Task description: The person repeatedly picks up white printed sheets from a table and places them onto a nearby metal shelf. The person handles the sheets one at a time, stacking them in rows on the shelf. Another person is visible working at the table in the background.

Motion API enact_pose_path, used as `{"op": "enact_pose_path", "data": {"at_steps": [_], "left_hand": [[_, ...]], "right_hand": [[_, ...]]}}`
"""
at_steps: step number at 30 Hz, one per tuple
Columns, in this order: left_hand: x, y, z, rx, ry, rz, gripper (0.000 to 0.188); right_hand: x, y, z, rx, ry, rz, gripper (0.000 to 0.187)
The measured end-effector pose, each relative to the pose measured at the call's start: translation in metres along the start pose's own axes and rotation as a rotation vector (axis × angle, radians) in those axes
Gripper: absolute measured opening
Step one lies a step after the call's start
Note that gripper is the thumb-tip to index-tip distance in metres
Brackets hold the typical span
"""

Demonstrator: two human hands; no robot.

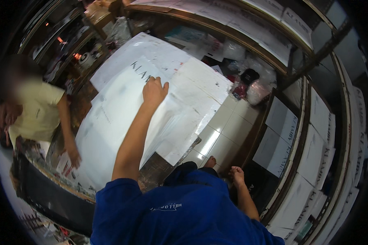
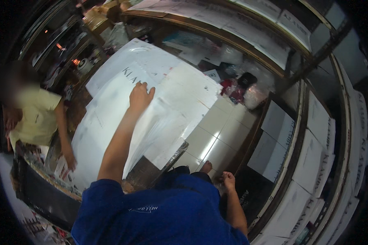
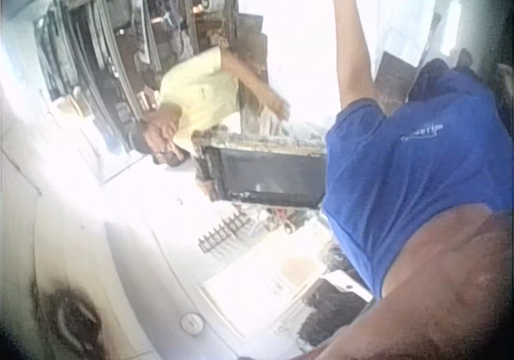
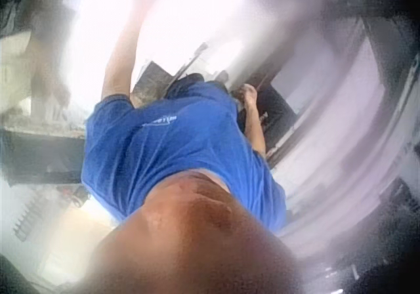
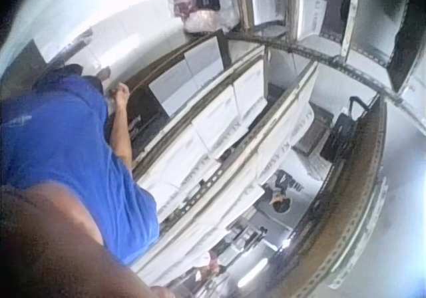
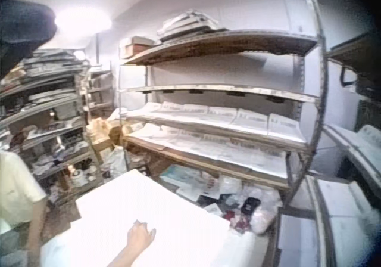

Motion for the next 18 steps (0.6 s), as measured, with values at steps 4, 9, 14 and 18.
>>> {"op": "enact_pose_path", "data": {"at_steps": [4,9,14,18], "left_hand": [[0.053,0.022,0.058,0.233,-0.209,0.011,0.047],[0.073,0.03,0.097,0.153,-0.412,0.02,0.04],[0.089,0.027,0.113,0.265,-0.518,-0.002,0.035],[0.09,0.025,0.114,0.31,-0.449,0.034,0.03]], "right_hand": [[-0.011,0.018,-0.029,0.067,0.08,-0.013,0.014],[-0.043,0.026,-0.053,0.116,0.216,0.073,0.018],[-0.043,0.039,-0.051,0.082,0.237,0.101,0.02],[-0.03,0.005,-0.02,0.092,0.114,-0.008,0.02]]}}
Point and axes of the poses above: each hand's wrist, its own x-axis towards the middle knuckle, its own z-axis out of the palm, y = z × x, the point moved 5 cm from there along x, towards the middle knuckle, and after that the axes turned 15 degrees about x, right-handed, at the moved point
